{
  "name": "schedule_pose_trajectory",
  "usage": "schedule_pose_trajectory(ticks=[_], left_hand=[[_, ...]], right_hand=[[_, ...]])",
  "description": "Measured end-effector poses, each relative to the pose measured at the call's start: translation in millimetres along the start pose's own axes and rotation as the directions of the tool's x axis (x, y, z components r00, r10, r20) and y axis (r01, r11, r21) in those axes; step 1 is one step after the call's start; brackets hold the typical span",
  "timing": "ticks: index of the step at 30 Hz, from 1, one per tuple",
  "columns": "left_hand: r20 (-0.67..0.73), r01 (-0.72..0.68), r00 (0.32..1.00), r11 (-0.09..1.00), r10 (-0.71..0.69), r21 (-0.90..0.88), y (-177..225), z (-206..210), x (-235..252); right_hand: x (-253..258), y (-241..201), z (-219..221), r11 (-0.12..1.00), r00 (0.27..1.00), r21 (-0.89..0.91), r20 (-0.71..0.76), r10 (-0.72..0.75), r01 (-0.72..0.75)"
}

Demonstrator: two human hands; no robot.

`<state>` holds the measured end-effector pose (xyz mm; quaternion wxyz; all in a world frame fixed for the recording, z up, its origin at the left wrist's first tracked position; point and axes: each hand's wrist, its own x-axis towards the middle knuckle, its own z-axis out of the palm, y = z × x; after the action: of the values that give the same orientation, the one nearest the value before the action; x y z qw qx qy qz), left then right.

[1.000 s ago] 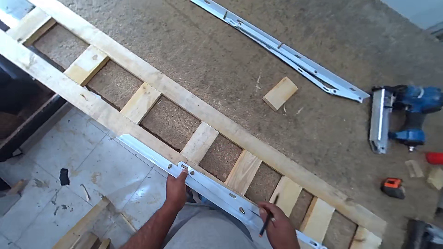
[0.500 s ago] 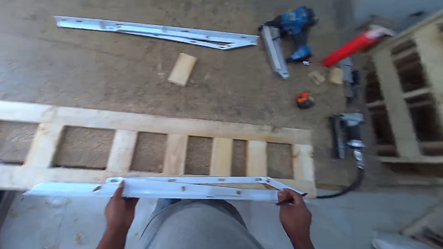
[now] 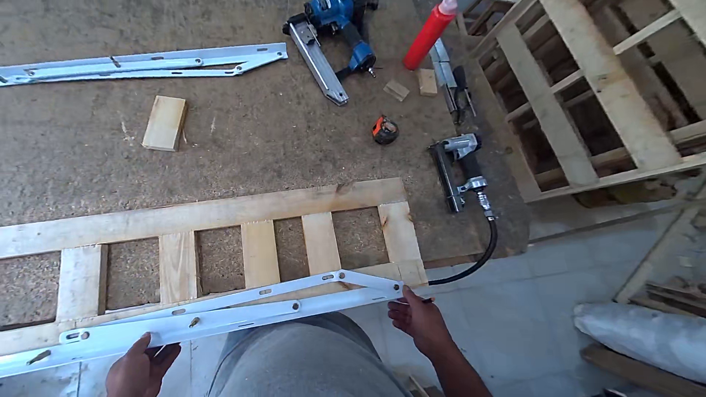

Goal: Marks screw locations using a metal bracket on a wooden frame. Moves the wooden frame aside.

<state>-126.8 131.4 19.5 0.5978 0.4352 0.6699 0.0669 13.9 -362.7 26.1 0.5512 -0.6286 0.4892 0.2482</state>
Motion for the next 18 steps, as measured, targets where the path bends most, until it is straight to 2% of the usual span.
schedule_pose_trajectory(ticks=[3,5,9,18], left_hand=[[-0.003,0.044,0.999,0.977,-0.045,0.210,5,-8,3],[-0.017,0.059,0.998,0.962,-0.056,0.268,9,-15,8],[-0.060,0.071,0.997,0.958,-0.056,0.279,17,-20,12],[-0.100,0.109,0.991,0.958,-0.085,0.264,23,-20,18]], right_hand=[[2,-2,5,1.000,0.998,0.005,0.064,0.030,-0.030],[3,-3,8,0.998,0.995,0.018,0.090,0.052,-0.053],[5,-2,9,0.995,0.989,0.057,0.125,0.075,-0.083],[11,3,9,0.996,0.989,0.024,0.127,0.080,-0.084]])
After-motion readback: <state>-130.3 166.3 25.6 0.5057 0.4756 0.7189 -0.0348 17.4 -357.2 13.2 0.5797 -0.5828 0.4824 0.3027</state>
